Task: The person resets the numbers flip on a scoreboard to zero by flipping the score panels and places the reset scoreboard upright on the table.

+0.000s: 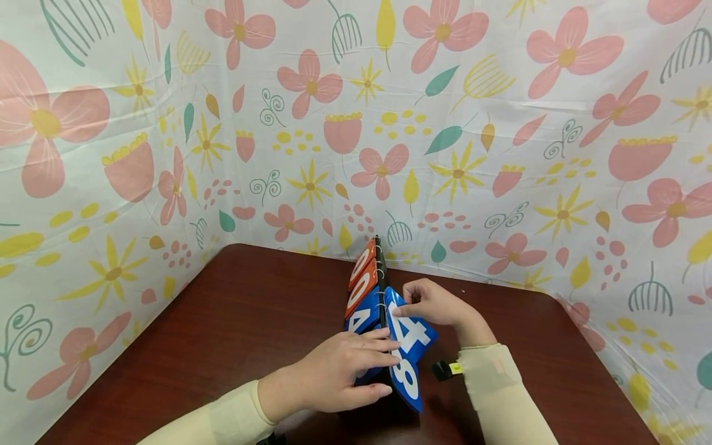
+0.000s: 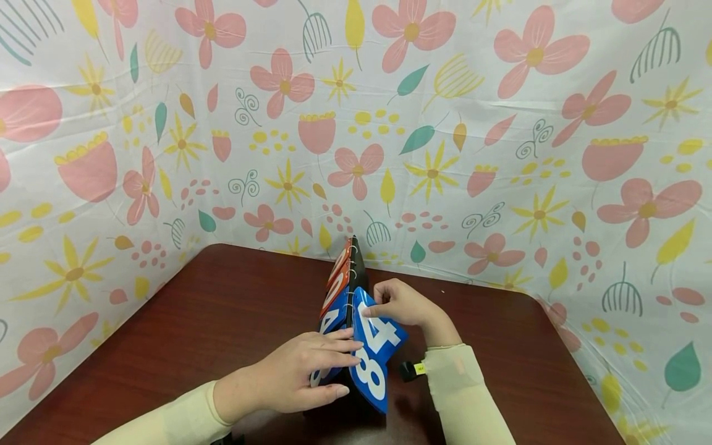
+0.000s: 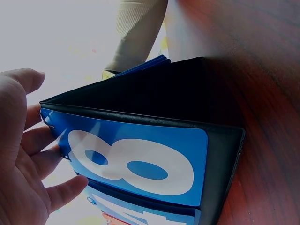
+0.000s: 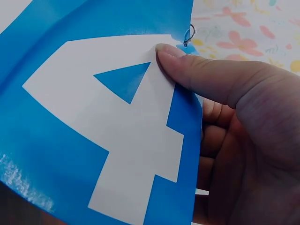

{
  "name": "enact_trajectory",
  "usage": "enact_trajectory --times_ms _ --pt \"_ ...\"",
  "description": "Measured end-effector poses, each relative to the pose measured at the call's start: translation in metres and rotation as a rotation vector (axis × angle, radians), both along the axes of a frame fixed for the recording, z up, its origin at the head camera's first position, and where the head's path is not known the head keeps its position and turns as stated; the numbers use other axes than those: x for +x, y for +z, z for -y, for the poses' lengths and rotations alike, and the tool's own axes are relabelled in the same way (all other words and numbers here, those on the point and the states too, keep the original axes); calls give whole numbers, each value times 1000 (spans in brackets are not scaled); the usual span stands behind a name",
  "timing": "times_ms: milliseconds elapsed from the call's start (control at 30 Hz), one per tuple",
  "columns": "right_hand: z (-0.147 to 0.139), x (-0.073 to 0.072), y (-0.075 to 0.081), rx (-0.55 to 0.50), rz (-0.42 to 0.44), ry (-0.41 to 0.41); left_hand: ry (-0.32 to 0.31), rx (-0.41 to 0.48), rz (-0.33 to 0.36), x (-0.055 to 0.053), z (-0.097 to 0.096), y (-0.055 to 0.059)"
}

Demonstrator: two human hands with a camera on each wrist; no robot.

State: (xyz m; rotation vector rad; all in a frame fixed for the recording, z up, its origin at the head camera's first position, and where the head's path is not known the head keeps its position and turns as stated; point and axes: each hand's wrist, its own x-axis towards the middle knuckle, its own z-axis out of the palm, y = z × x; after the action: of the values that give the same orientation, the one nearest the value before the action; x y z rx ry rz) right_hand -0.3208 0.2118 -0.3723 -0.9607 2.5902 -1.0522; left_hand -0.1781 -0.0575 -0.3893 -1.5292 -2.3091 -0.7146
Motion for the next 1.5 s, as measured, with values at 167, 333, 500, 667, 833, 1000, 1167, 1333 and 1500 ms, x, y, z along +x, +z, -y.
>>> enact_trajectory --times_ms 167,333,500,667,833,1000,1167,1333,1500 --pt "0 1 3 -2 -2 -4 1 6 5 1 0 1" --pt "0 -1 4 11 -28 7 -12 35 49 1 0 1" --pt "-1 -3 5 17 -55 32 -14 43 53 0 -1 1" --pt "-2 -1 6 10 -91 44 -6 22 14 0 -1 0" --pt "-3 0 6 15 -116 26 2 11 -6 1 0 0" --pt "-2 1 8 26 -110 1 5 15 -3 1 0 0" --pt "-2 3 9 23 -92 -16 14 6 0 2 0 1" --pt "-3 4 9 27 -100 -14 5 13 -2 1 0 0" --pt "-3 2 6 45 -69 -2 -2 31 36 2 -1 1"
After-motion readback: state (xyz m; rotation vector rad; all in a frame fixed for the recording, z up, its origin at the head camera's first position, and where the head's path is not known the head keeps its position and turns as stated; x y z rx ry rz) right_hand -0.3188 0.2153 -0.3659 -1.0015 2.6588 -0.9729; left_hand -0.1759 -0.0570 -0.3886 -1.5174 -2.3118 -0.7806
